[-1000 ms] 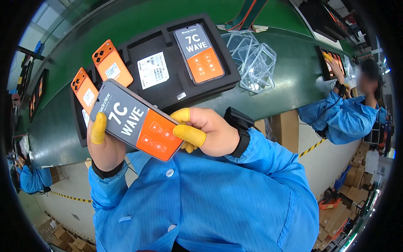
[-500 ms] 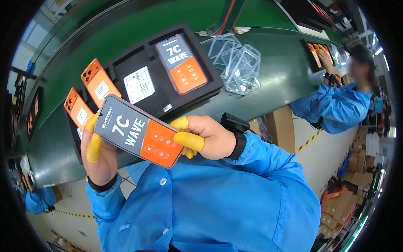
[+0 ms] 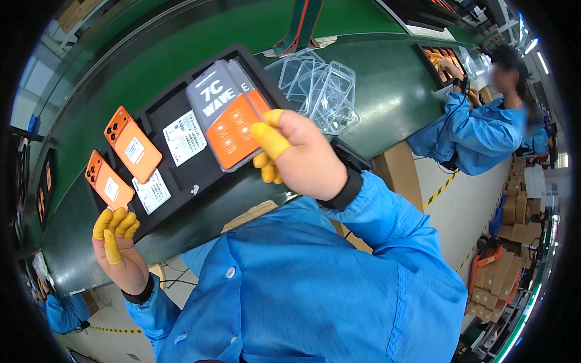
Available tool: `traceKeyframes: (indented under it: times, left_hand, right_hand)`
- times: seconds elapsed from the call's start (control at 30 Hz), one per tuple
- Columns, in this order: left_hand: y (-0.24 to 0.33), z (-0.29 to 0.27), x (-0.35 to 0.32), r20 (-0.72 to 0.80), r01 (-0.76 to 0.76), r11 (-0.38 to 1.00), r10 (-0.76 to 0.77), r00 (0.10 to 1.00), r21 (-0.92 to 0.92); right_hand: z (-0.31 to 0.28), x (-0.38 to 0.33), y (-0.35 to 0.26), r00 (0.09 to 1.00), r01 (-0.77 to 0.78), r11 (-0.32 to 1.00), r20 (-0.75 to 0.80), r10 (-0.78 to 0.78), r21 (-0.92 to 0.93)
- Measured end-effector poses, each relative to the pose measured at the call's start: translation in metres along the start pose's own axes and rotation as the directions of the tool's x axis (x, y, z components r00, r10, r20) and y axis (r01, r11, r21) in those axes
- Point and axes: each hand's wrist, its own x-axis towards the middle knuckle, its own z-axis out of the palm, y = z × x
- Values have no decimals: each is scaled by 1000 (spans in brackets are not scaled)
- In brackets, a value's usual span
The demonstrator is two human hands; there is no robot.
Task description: Picking up smartphone cases from a box, inspecting them, and placing them on a tray.
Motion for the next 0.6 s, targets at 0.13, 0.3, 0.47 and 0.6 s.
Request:
traceKeyframes:
  times: [0.13, 0.3, 0.47, 0.6]
  left_hand:
    - [1, -10, -5, -35, 0, 1000, 1, 999, 20]
    - [0, -30, -17, -115, 5, 998, 3, 993, 69]
    - [5, -48, -19, -117, 60, 991, -46, 992, 118]
    - [11, -50, -10, -69, 56, 971, -41, 997, 234]
  right_hand:
    - [34, 17, -4, 992, -108, 986, 52, 115, -130]
    - [53, 39, 0, 943, -149, 958, 258, 212, -244]
    - [54, 38, 9, 928, 6, 908, 341, 151, -419]
    - [55, 31, -4, 939, 21, 838, 299, 170, -545]
